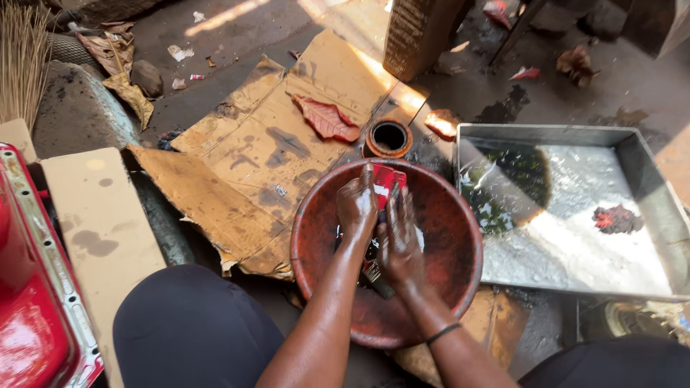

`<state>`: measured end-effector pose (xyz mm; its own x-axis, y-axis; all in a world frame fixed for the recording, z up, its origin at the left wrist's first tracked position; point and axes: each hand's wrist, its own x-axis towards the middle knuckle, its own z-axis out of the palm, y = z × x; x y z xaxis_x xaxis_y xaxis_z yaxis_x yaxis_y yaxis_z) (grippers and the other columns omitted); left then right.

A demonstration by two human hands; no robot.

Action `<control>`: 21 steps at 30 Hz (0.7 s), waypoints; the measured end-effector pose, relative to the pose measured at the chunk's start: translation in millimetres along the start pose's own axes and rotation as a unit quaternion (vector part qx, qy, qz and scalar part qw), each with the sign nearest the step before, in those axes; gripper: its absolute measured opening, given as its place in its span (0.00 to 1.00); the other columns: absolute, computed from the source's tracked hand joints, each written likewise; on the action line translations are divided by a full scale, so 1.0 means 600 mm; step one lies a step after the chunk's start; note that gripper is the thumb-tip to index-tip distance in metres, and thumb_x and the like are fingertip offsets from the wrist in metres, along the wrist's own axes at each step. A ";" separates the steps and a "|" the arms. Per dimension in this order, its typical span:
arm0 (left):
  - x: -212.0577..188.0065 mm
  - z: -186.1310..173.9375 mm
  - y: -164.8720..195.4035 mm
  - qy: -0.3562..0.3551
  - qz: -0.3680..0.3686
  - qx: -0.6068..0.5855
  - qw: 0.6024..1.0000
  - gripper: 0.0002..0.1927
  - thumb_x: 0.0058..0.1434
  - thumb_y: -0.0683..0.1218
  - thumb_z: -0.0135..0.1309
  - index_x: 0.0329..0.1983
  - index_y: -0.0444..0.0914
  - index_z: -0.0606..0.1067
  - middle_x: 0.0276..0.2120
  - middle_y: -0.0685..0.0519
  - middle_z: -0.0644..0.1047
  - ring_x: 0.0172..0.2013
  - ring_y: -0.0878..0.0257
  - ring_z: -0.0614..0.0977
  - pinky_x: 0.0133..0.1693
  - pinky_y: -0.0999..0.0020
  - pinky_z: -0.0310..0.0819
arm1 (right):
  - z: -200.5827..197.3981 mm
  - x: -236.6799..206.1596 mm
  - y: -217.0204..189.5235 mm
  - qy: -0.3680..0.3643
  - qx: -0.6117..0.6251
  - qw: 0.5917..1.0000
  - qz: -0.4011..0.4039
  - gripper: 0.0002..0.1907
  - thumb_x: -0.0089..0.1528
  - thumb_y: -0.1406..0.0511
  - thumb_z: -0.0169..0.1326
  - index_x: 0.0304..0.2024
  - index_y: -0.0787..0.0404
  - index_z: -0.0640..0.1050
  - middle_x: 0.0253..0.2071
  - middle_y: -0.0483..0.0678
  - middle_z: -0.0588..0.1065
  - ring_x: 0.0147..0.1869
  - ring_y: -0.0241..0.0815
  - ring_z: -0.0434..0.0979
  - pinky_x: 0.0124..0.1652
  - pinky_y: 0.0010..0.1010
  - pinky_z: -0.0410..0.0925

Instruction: The person scrubs a metal cup and a red container with a brush inside a basin filled with soapy water. They rinse the items and continue scrubbing the red container thoroughly.

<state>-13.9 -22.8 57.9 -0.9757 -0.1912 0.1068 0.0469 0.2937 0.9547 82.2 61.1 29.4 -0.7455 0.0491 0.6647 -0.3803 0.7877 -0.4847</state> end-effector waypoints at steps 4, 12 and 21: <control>-0.021 0.008 0.013 -0.067 -0.047 -0.022 0.996 0.34 0.71 0.62 0.49 0.19 0.30 0.72 0.18 0.36 0.69 0.22 0.42 0.69 0.28 0.48 0.63 | -0.003 0.071 0.110 -0.049 -0.156 0.986 0.034 0.18 0.75 0.68 0.44 0.64 0.72 0.71 0.69 0.69 0.67 0.70 0.70 0.70 0.64 0.50 0.64; -0.011 0.007 0.031 -0.044 -0.024 -0.016 0.999 0.32 0.71 0.60 0.47 0.19 0.32 0.73 0.18 0.39 0.72 0.19 0.45 0.71 0.28 0.52 0.65 | -0.004 0.026 0.022 0.018 -0.143 0.990 0.001 0.21 0.70 0.67 0.45 0.62 0.76 0.73 0.65 0.71 0.69 0.67 0.76 0.69 0.64 0.55 0.65; -0.006 -0.008 -0.036 -0.130 0.043 -0.153 0.979 0.26 0.67 0.56 0.55 0.22 0.32 0.73 0.17 0.53 0.65 0.22 0.65 0.63 0.25 0.61 0.60 | -0.031 0.089 0.178 -0.108 0.177 0.920 0.333 0.21 0.72 0.60 0.41 0.56 0.65 0.80 0.54 0.62 0.81 0.59 0.57 0.82 0.55 0.48 0.73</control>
<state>-10.2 -33.1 38.5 -0.9849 0.0780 0.1543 0.1545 -0.0036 0.9880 11.9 159.0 23.6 -0.9546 0.2948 0.0423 0.0749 0.3750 -0.9240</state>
